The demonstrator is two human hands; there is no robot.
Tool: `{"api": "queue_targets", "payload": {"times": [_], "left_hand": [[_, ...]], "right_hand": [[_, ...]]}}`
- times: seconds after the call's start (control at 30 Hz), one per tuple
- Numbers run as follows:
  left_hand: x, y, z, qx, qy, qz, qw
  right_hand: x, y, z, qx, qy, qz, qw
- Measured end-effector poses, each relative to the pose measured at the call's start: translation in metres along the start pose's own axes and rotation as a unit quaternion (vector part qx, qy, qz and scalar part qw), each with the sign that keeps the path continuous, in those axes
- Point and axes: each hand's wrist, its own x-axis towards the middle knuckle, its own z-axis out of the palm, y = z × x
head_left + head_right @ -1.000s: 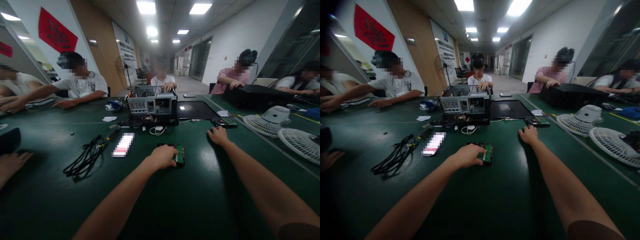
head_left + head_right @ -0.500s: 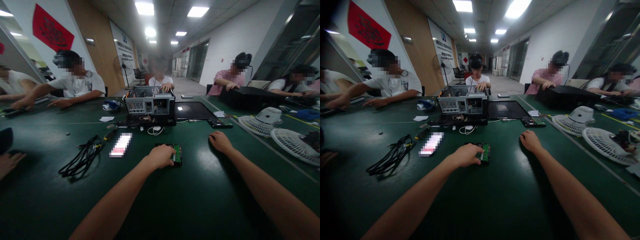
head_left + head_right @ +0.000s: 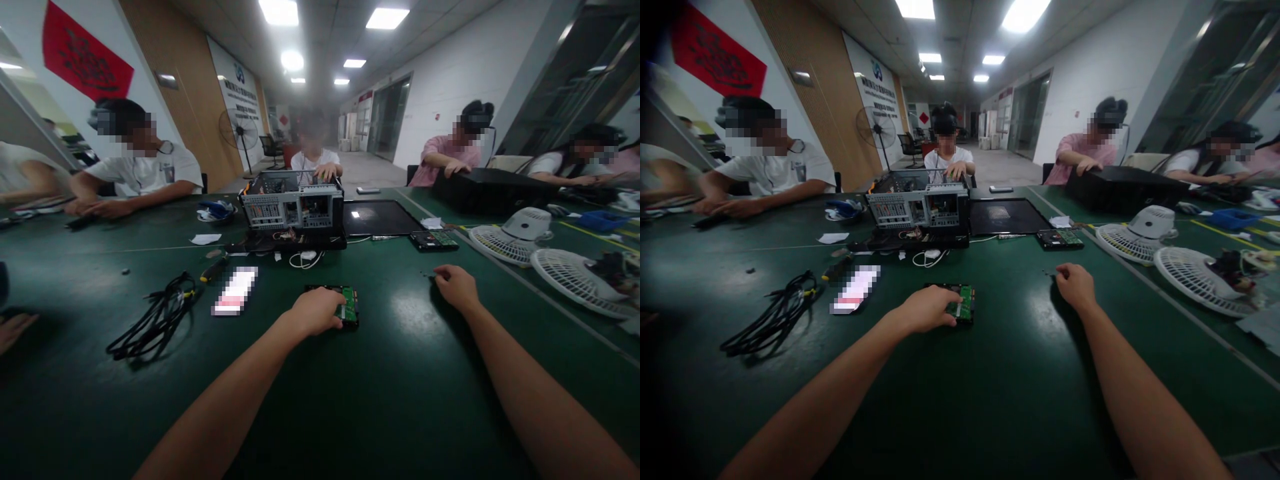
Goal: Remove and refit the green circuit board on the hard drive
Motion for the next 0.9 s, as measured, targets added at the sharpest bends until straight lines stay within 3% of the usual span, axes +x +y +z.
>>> {"api": "queue_targets", "payload": {"times": [0.37,0.57,0.9], "left_hand": [[0.002,-0.001,0.002,0.011,-0.001,-0.004,1.0],[-0.001,-0.005,-0.007,0.01,-0.004,0.013,1.0],[-0.005,-0.041,-0.023,-0.009,0.035,-0.016,0.999]], "right_hand": [[-0.001,-0.008,-0.005,-0.007,-0.044,-0.03,0.999],[0.0,-0.011,-0.005,-0.025,-0.06,-0.026,0.998],[0.0,-0.016,0.003,-0.054,-0.04,-0.029,0.997]]}}
